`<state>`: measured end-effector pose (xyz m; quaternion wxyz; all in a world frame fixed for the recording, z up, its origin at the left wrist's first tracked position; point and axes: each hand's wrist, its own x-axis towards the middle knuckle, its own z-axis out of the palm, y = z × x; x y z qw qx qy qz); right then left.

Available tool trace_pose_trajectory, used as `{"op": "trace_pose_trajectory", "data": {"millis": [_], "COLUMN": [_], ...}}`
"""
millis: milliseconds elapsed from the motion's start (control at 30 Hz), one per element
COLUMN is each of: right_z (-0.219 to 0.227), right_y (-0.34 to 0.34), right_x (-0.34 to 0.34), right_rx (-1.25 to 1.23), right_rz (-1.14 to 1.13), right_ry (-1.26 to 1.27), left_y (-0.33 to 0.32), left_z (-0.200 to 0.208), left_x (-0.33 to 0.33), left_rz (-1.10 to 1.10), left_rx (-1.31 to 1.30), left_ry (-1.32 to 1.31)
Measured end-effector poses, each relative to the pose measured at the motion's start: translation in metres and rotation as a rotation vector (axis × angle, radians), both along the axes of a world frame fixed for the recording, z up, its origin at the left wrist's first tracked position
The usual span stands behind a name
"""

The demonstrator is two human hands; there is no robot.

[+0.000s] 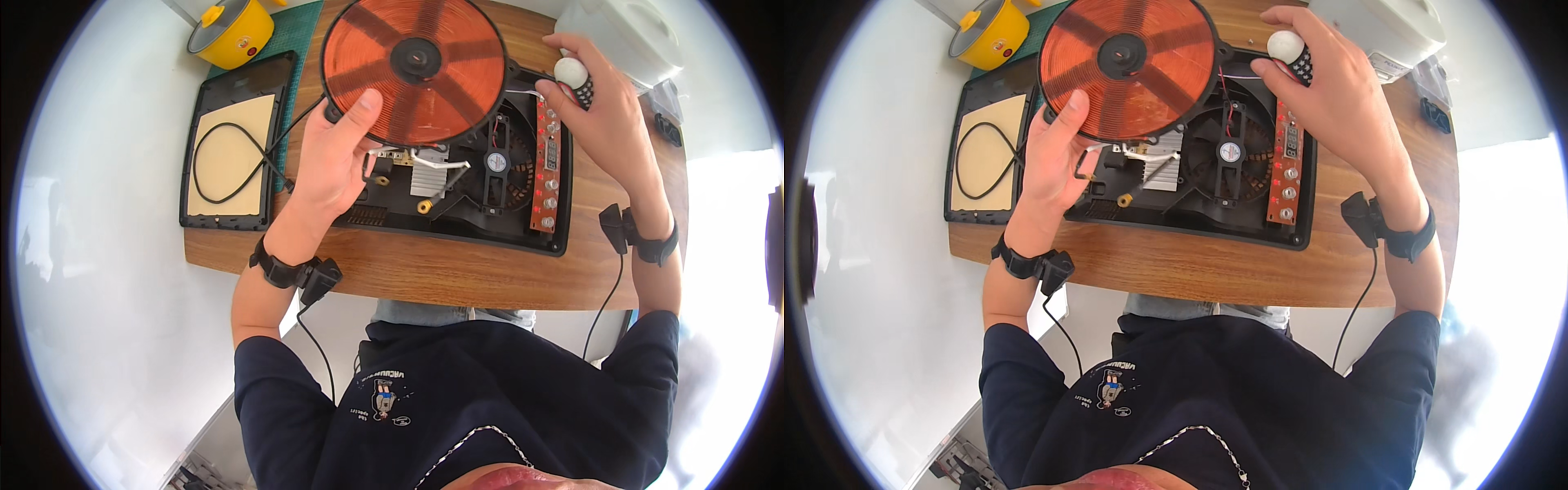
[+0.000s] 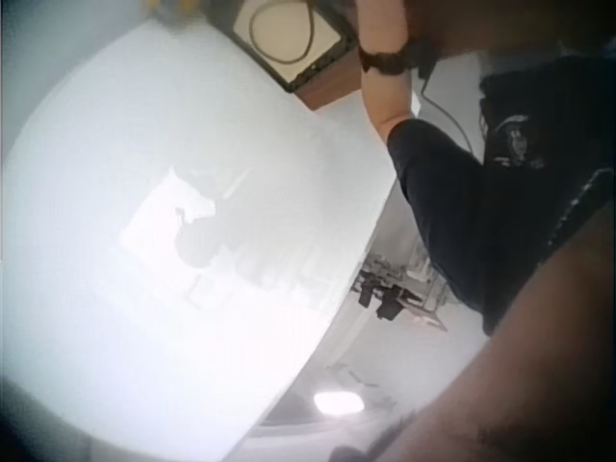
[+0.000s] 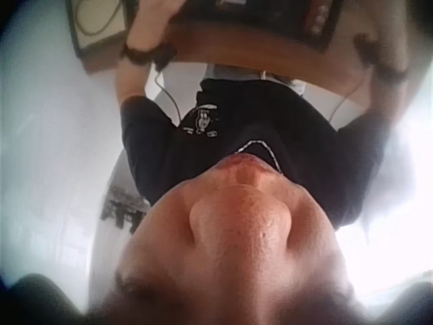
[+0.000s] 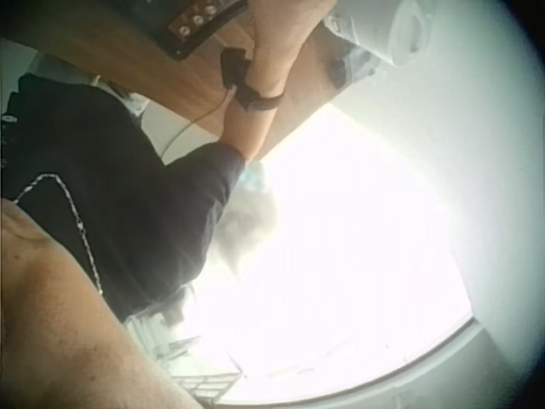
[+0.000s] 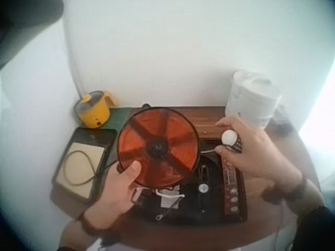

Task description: The person assembles an electronic device on a wooden table. They use a screwdriver to secure a circuit board, connect wires to a fan, and install the fan into the device housing.

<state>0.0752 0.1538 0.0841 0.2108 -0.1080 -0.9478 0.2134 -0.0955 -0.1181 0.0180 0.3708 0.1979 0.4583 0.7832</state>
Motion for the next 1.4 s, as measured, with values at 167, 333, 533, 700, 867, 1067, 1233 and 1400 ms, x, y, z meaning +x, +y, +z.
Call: {"op": "trace_pose_trajectory", "data": {"millis": [167,333,533,700,867,1067,1233,1400], "right_z": [-0.026,-0.035,-0.066,-0.085,-0.104,-0.114,-0.128,-0.124], "right_y": [0.023,0.052,0.083,0.067,0.07,0.068,0.077,0.076], "right_x": [0.023,0.044,0.062,0.062,0.063,0.063,0.071,0.075], "right_rx": [0.072,0.134,0.025,-0.073,-0.12,-0.171,-0.18,-0.257], "right_rz": [-0.01,-0.12,-0.285,-0.33,-0.365,-0.412,-0.423,-0.391], "right_ry": [-0.21,-0.354,-0.493,-0.453,-0.442,-0.427,-0.399,-0.404], "left_y": [-0.002,-0.007,-0.002,-0.008,-0.005,-0.007,-0.019,-0.017], "left_z": [-0.015,-0.026,-0.029,-0.036,-0.03,-0.033,-0.046,-0.039], "left_x": [-0.023,-0.036,-0.026,-0.031,-0.027,-0.026,-0.041,-0.039], "left_rz": [0.037,0.042,0.005,-0.036,-0.03,0.007,-0.065,-0.012], "left_rx": [0.041,0.076,0.128,0.103,0.115,0.091,0.109,0.188], "left_ry": [-0.088,-0.141,-0.148,-0.123,-0.102,-0.071,-0.104,-0.167]}}
